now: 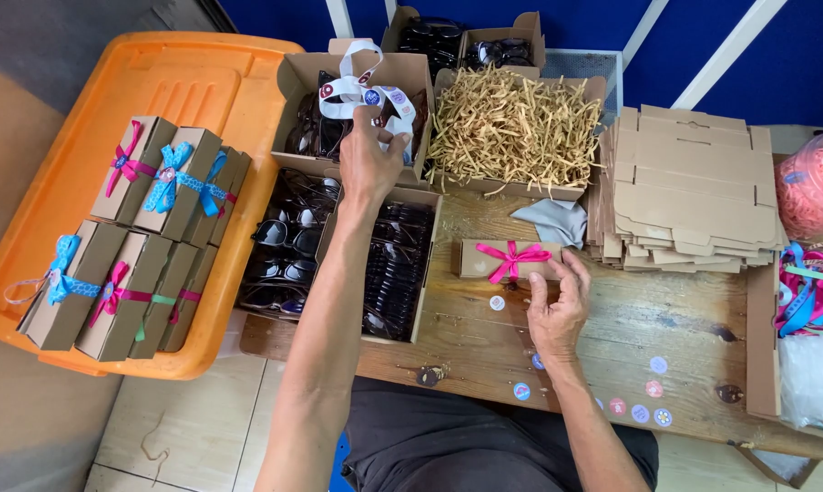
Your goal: The person ties a pink ribbon around a small brown box, forming a bow. They then place a small round sticker on the center of the bow and move the finished box to a stack of other wrapped boxes on an orange tray.
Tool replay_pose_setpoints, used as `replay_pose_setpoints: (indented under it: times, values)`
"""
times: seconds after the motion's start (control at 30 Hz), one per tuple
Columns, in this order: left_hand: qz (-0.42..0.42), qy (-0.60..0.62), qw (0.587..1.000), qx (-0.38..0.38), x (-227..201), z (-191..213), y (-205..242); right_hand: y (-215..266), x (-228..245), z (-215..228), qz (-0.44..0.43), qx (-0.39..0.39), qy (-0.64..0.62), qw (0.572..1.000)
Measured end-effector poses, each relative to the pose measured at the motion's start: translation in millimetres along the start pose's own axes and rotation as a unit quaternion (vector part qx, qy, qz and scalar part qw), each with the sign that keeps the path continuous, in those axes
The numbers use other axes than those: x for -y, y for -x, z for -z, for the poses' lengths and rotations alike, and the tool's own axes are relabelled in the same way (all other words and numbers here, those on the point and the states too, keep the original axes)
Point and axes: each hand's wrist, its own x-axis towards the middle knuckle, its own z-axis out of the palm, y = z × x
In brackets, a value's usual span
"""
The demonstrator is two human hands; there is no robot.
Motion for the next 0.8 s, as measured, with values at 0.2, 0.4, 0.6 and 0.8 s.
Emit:
replay_pose_setpoints:
  times: [0.2,0.4,0.6,0.8]
  values:
    - [0.036,-0.035,0.999,0.022,-9,8,3,-1,-1,0,0.002,-0.005,0.002,1.0]
    - [0.039,0.168,0.985,-0.026,3,3,-16,1,-1,-1,-0.009,-0.006,0.007,1.0]
    - [0.077,0.33,0.94,-0.036,-32,29,-14,-1,3,0,-0.012,-0.005,0.005,1.0]
    - [0.082,0.346,0.934,-0.031,-18,17,-10,-1,2,0,-0.011,-0.008,0.008,1.0]
